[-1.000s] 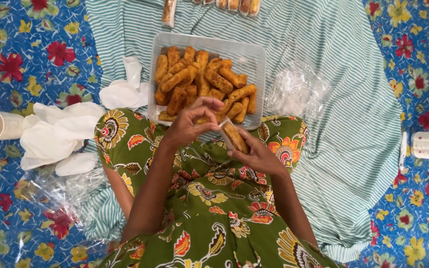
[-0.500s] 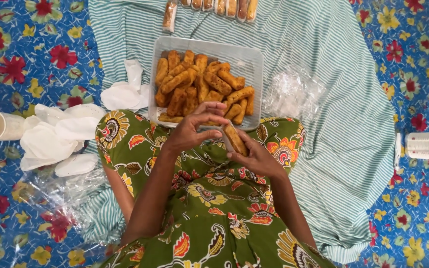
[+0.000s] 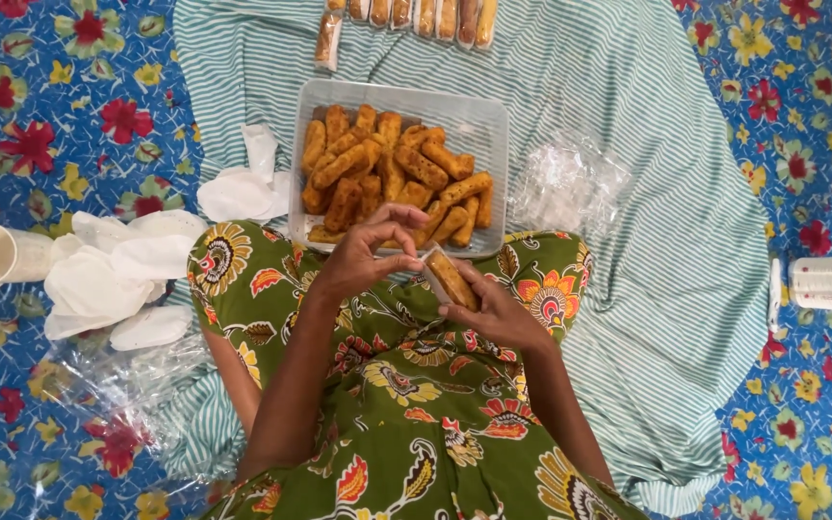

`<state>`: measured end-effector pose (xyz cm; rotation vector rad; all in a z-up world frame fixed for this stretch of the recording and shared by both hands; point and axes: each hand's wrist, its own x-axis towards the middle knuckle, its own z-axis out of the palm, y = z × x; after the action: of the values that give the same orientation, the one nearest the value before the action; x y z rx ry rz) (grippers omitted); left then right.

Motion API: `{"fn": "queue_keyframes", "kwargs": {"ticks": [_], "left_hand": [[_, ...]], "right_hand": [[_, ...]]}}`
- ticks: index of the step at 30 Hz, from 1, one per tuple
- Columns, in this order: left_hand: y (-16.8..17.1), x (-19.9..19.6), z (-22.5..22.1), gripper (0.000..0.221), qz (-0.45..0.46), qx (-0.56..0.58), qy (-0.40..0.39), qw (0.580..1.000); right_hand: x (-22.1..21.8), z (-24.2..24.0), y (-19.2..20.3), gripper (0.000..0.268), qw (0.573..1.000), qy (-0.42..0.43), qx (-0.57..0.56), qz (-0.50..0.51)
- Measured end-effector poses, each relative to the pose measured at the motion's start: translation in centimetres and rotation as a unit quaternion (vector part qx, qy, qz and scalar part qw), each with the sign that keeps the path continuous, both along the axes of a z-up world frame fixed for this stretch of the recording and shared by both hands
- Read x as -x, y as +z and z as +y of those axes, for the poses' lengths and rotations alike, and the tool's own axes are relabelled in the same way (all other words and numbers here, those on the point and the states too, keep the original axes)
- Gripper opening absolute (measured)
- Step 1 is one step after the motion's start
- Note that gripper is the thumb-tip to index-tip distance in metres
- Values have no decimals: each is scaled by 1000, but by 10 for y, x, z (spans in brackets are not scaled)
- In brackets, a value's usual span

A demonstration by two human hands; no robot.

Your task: A person is sitting on the floor, picking up individual pieces of fried food from a container and wrapping them in small plastic sleeves.

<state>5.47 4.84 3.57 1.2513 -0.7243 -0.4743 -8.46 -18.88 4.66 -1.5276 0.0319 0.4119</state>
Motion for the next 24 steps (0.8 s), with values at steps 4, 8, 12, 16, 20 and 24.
{"fn": "queue_keyframes", "kwargs": {"ticks": [4, 8, 12, 16, 20, 24], "left_hand": [[0, 4, -5, 23, 21, 3, -5, 1000], [-8, 5, -14, 29, 21, 4, -7, 1000], [-12, 3, -18, 25, 30, 11, 5, 999], [-14, -2, -18, 16, 16, -8, 11, 1000], [-10, -5, -14, 19, 9, -27, 17, 999], [-9, -6, -14, 25, 17, -31, 25, 999]], "right_hand": [[0, -3, -4, 72, 1000, -2, -2, 5], [-2, -2, -2, 68, 1000, -3, -1, 1], [-5, -3, 2, 67, 1000, -1, 0, 1], [-6, -3, 6, 66, 1000, -4, -5, -1], [-5, -2, 5, 66, 1000, -1, 0, -3], [-5, -4, 1, 68, 1000, -12, -3, 12]]}}
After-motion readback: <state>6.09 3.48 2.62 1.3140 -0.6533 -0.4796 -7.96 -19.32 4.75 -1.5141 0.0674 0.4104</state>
